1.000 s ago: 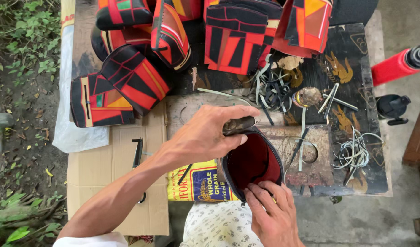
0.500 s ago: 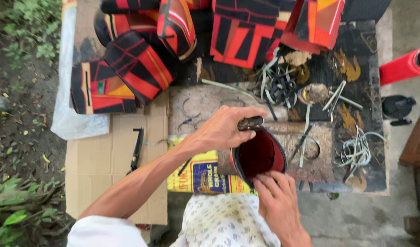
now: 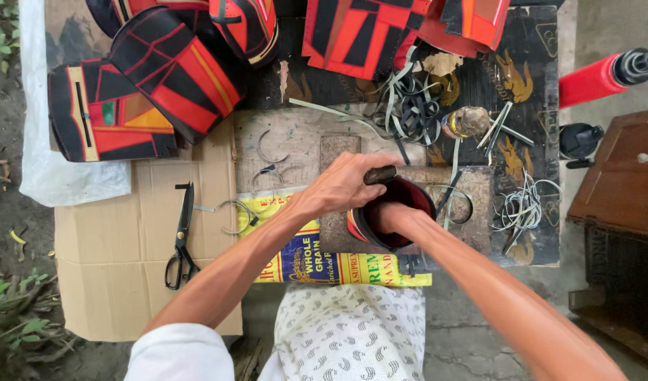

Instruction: The person works on a red and black shoe upper at an outdoor workbench, pulling the upper right-side out by hand and pressing the toe into shape. They pick up a hammer and tap the shoe, then continue smoothing and shaping the upper with their hands before setting it down with other finished uppers.

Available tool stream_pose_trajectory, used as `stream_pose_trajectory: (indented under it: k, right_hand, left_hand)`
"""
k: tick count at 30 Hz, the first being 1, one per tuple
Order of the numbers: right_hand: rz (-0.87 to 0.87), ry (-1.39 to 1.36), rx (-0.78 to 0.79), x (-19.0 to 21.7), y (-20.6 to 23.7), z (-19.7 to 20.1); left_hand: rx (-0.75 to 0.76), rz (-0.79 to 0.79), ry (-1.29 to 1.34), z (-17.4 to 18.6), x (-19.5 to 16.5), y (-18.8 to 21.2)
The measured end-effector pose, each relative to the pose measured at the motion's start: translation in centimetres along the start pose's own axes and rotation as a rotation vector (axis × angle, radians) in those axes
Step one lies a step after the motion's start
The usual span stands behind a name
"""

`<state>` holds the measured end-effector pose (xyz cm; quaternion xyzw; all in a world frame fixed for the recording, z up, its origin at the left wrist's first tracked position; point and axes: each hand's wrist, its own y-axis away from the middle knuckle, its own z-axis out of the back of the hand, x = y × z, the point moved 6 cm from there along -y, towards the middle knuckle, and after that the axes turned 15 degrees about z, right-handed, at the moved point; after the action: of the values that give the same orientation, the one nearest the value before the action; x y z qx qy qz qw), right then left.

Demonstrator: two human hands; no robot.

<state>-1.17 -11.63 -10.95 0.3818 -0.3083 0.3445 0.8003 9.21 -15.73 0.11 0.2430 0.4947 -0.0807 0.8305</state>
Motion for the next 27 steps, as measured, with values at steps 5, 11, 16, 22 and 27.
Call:
stream_pose_trajectory:
  k: [5,11,16,22,27]
  right_hand:
    - [0.023,-0.668,-0.311,-2.2,-3.2,-2.0]
    - [-0.100,-0.912,-0.374,-2.0,-3.1,-3.4]
    - [-0.169,-1.101,-0.422,-2.9,-2.9,-4.2]
    - [-0.103,-1.272,-0.469,-3.6,-2.9,-4.9]
    - [-0.062,-0.246,-0.248,-3.3,-2.4,-3.8]
  left_hand:
    - [0.001,0.058,-0.004,0.8,1.3,0.6]
    - [0.003,0.114,0.059,1.1,2.6,1.3]
    - [-0.027,0.002,0.106,1.4,1.8,1.2]
    - [0.047,0.138,0.101,1.6,2.5,1.5]
    - [0.026,0.050,0.103,1.9,1.9,1.5]
